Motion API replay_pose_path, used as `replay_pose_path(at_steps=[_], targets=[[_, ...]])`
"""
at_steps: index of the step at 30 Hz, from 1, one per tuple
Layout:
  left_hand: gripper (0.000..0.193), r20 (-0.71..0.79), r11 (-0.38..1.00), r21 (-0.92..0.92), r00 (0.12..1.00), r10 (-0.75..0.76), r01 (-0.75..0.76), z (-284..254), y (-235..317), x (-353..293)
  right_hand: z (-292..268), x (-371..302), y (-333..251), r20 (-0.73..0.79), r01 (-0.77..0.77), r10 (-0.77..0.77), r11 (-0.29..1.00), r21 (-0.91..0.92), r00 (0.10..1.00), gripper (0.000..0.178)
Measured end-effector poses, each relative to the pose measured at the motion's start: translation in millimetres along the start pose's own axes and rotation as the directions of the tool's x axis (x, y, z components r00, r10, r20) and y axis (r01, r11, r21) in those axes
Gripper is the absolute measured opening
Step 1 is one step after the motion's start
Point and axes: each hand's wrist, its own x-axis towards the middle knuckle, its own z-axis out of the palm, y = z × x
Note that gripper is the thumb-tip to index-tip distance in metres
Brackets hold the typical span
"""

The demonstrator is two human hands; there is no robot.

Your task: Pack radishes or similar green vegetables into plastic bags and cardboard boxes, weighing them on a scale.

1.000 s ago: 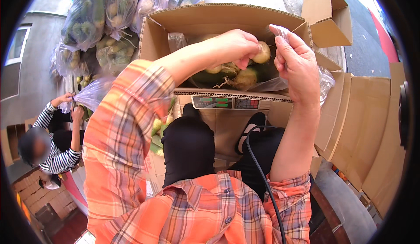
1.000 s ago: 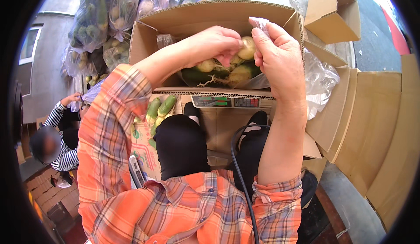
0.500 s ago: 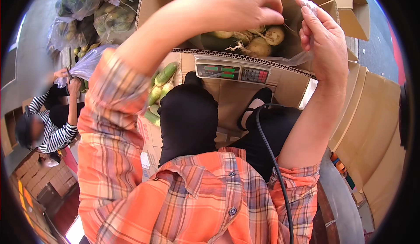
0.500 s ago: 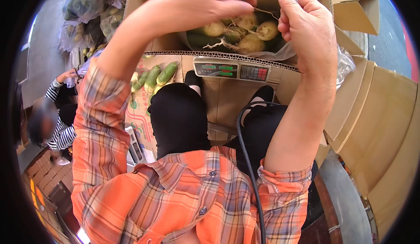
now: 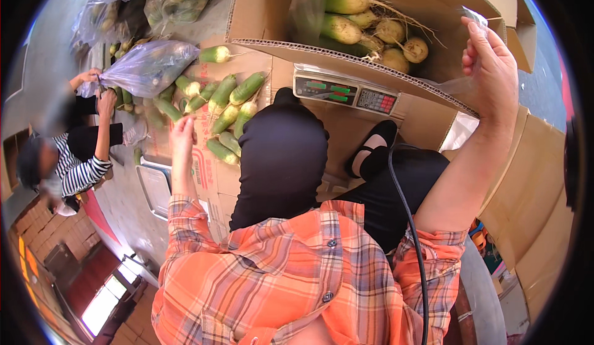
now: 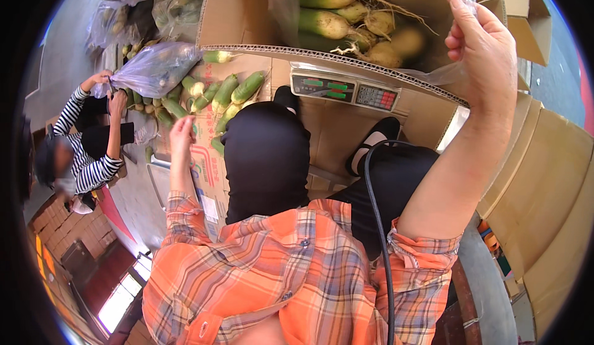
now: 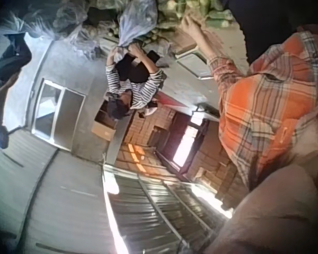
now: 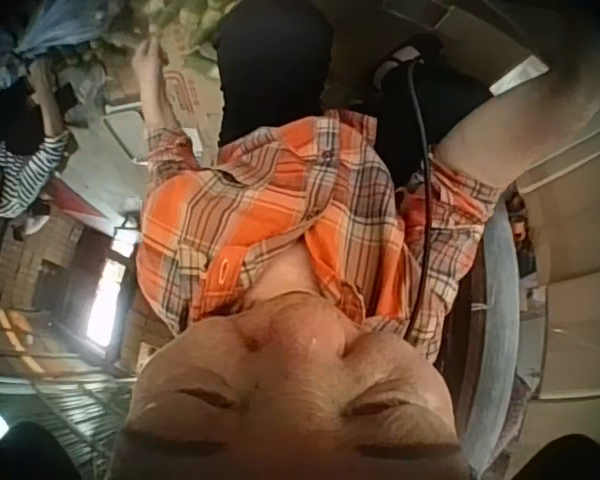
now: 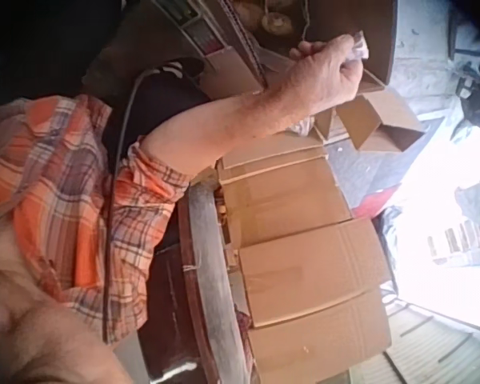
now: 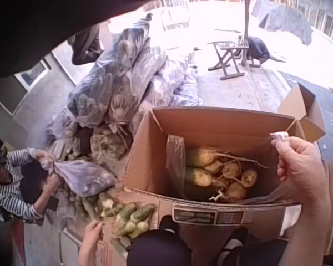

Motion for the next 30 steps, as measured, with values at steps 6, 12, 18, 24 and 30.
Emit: replay_pose_path(at_steps=[6,12,18,24,30], targets=[[0.009,0.007,0.829,-0.061,0.831,-0.557,0.556,-9.3,-174.0,-33.4,-3.4,7.1,3.4,-0.015,-0.013,0.013,1.000,-0.016,1.000,0.025],[0.021,0.108,0.771,0.059,0.763,-0.637,0.634,23.0,-214.6,-50.7,-20.6,9.3,11.4,0.026,-0.014,0.015,1.000,-0.006,1.000,0.034],[0.015,0.211,0.740,0.166,0.710,-0.672,0.652,53.7,-209.6,-52.4,-21.0,13.7,13.8,0.052,0.013,-0.012,1.000,-0.025,0.999,0.034],[0.016,0.334,0.682,0.118,0.618,-0.712,0.722,77.5,-223.0,-65.0,-8.8,12.1,13.0,0.040,0.023,-0.021,0.998,-0.062,0.999,0.034],[0.012,0.134,0.672,0.328,0.672,-0.729,0.664,58.0,-284.1,-54.3,-12.8,13.1,12.8,0.058,0.050,-0.045,0.995,-0.081,0.997,0.035]])
